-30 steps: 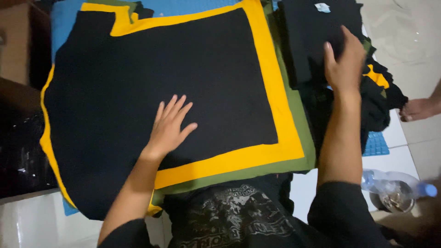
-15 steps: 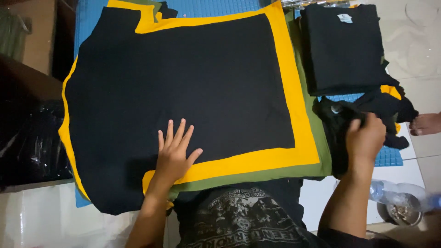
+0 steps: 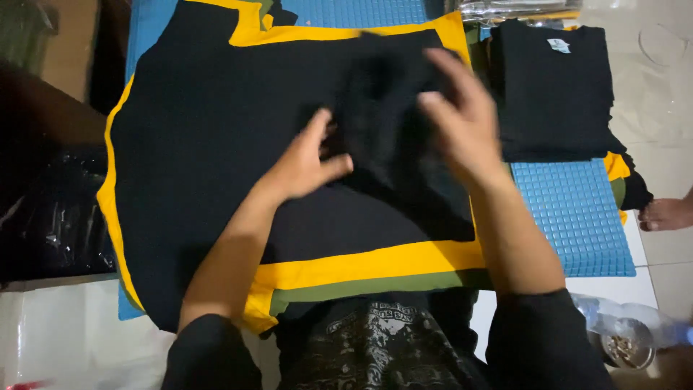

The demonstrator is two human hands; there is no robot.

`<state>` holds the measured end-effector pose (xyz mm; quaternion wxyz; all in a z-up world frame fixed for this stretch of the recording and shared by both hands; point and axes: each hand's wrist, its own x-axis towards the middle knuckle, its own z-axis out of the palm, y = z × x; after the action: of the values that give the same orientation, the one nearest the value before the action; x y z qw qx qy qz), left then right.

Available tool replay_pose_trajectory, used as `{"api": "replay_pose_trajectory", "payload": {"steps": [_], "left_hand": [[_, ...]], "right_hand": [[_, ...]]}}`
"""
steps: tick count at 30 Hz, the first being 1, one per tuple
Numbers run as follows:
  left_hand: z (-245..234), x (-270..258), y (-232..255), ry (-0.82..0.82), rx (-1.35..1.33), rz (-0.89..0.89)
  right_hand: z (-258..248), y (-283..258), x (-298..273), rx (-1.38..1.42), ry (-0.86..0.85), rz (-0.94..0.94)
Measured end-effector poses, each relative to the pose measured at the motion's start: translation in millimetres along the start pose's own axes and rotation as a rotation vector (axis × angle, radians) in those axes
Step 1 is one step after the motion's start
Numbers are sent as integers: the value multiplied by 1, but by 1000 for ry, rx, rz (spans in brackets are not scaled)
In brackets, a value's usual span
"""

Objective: The person is folding various t-shirts and jerseys into neat rectangles and stacking them on a pile.

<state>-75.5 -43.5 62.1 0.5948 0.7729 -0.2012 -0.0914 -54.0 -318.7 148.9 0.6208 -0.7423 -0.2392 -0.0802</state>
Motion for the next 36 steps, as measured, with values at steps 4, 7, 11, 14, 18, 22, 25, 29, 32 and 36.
{"api": "replay_pose_trajectory", "payload": {"steps": [4,7,11,14,18,22,25,29,32,36], "left_hand": [[-22,25,-41,468,131,-145],[-48,22,-98,616,183,-294],[-75,16,-122,852,121,-151],[-91,6,-114,979,77,-114],[-115,-12,-101,1057,171,-143],[-132,-26,-108,993,286,-148],[-131,-31,-95,836,255,-201],[-134,-22,-112,735,366,-221],[-138,-22,-113,753,459,-257],[-137,-24,-81,869,126,-294]], "right_hand": [[48,92,33,-133,-213,-1],[65,159,41,-94,-148,108],[39,151,35,-74,-60,86],[26,128,21,-59,-223,7],[55,63,-4,27,-807,-12],[80,42,-24,92,-1326,173],[79,41,-21,180,-1476,297],[49,49,-3,411,-1306,358],[32,77,11,-36,-720,-32],[16,142,16,-1006,-561,-194]]}}
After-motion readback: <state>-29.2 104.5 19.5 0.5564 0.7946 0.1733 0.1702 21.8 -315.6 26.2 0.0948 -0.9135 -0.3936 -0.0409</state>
